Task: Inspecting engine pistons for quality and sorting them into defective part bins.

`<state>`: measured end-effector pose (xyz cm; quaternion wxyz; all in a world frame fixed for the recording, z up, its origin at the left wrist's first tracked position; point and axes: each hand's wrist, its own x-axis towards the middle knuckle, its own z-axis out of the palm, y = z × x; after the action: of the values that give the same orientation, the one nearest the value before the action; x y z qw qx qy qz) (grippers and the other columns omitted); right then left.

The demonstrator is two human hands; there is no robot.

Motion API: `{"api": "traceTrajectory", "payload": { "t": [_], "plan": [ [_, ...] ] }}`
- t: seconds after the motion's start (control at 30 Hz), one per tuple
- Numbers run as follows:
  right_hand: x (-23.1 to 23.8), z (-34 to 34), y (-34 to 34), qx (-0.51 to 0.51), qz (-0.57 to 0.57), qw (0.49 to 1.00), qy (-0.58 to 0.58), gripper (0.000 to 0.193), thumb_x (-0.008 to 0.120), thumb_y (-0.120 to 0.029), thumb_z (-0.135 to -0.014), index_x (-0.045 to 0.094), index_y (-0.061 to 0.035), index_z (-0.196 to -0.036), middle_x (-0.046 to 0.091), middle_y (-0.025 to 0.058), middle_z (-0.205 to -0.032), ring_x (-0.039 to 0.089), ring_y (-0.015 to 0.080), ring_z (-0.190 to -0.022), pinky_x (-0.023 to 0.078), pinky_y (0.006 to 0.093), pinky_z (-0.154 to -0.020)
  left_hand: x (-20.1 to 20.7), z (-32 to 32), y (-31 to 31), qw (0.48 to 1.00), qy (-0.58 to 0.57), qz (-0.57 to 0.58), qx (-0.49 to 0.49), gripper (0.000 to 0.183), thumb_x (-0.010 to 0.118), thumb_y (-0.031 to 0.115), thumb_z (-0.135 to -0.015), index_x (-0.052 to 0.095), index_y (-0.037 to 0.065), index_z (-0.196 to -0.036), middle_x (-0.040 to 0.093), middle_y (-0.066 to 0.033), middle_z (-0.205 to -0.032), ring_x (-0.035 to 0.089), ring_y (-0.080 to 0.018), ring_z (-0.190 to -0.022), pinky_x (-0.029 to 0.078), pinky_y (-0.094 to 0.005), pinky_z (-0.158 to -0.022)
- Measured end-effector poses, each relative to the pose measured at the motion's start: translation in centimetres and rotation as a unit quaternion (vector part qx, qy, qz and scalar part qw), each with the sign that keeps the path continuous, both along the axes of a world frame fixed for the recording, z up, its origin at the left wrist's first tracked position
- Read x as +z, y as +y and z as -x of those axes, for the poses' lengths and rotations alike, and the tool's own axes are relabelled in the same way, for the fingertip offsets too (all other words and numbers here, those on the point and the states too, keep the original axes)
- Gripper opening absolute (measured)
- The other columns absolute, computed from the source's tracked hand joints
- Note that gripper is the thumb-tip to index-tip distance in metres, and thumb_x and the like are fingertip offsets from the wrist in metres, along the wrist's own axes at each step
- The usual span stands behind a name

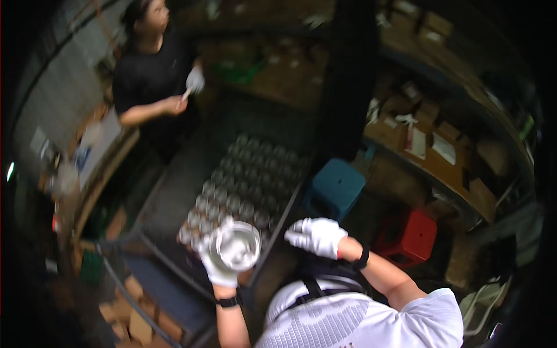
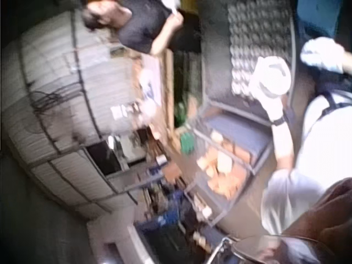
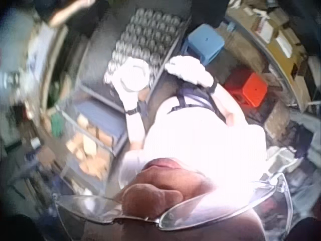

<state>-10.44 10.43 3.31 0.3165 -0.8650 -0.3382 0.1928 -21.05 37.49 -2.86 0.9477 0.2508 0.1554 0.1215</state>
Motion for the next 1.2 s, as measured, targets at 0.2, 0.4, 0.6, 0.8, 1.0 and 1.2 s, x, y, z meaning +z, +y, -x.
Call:
{"api": "traceTrajectory", "payload": {
  "t": [0.2, 0.4, 0.6, 0.8, 1.0, 1.2],
  "plan": [
    [1.5, 0.9, -1.9, -0.05, 0.063, 0.995, 0.064, 0.049, 0.048, -0.05, -0.097, 0.065, -0.0105, -0.121, 0.069, 0.0142, -0.113, 0.065, 0.0347, -0.106, 0.05, 0.042, -0.09, -3.1, -1.0, -1.6, 0.997, 0.051, 0.019, -0.056, 0.06, 0.049, 0.06, -0.089, 0.066, 0.01, -0.118, 0.066, -0.0087, -0.12, 0.06, -0.0306, -0.112, 0.053, -0.0497, -0.093],
    [0.3, -1.7, -6.2, -0.093, 0.077, 0.991, 0.056, 0.047, 0.051, -0.049, -0.097, 0.066, -0.0095, -0.117, 0.07, 0.0146, -0.107, 0.065, 0.0354, -0.102, 0.05, 0.0424, -0.087, -0.9, -2.1, -5.9, 0.958, 0.106, -0.26, -0.066, 0.034, 0.057, 0.03, -0.091, 0.068, 0.004, -0.109, 0.068, -0.0076, -0.1, 0.063, -0.0202, -0.084, 0.054, -0.0322, -0.066],
    [-0.6, -4.9, -10.6, -0.125, 0.067, 0.986, 0.084, 0.045, 0.052, -0.047, -0.097, 0.067, -0.0095, -0.116, 0.07, 0.015, -0.107, 0.065, 0.0353, -0.1, 0.05, 0.0431, -0.085, -0.3, -5.1, -8.2, 0.828, 0.075, -0.546, -0.102, 0.02, 0.065, 0.017, -0.092, 0.072, 0.001, -0.101, 0.071, -0.0078, -0.091, 0.063, -0.0158, -0.067, 0.05, -0.0264, -0.053],
    [-2.0, -10.8, -18.4, -0.133, 0.078, 0.982, 0.106, 0.043, 0.052, -0.044, -0.097, 0.067, -0.0088, -0.116, 0.07, 0.0158, -0.106, 0.065, 0.0368, -0.1, 0.05, 0.0439, -0.086, 2.6, -9.3, -15.9, 0.65, 0.156, -0.702, -0.247, 0.038, 0.074, 0.035, -0.084, 0.072, 0.008, -0.11, 0.072, -0.0131, -0.102, 0.067, -0.0264, -0.093, 0.053, -0.0398, -0.083],
    [-6.1, -19.4, -27.4, -0.154, 0.117, 0.978, 0.081, 0.052, 0.05, -0.051, -0.097, 0.065, -0.0075, -0.121, 0.068, 0.0197, -0.114, 0.063, 0.0401, -0.106, 0.049, 0.0439, -0.092, -6.0, -13.5, -21.8, 0.827, 0.16, -0.522, -0.136, 0.039, 0.068, 0.037, -0.082, 0.067, 0.01, -0.11, 0.069, -0.0105, -0.113, 0.066, -0.0255, -0.1, 0.051, -0.0401, -0.093],
    [-7.6, -26.3, -34.6, -0.167, 0.127, 0.972, 0.102, 0.049, 0.049, -0.049, -0.097, 0.068, -0.0068, -0.115, 0.07, 0.0196, -0.107, 0.064, 0.0413, -0.103, 0.049, 0.0458, -0.088, -1.6, -19.5, -27.1, 0.688, 0.116, -0.692, -0.186, 0.051, 0.079, 0.028, -0.07, 0.066, 0.006, -0.114, 0.071, -0.0107, -0.113, 0.066, -0.0214, -0.104, 0.049, -0.0347, -0.093]
  ]
}}
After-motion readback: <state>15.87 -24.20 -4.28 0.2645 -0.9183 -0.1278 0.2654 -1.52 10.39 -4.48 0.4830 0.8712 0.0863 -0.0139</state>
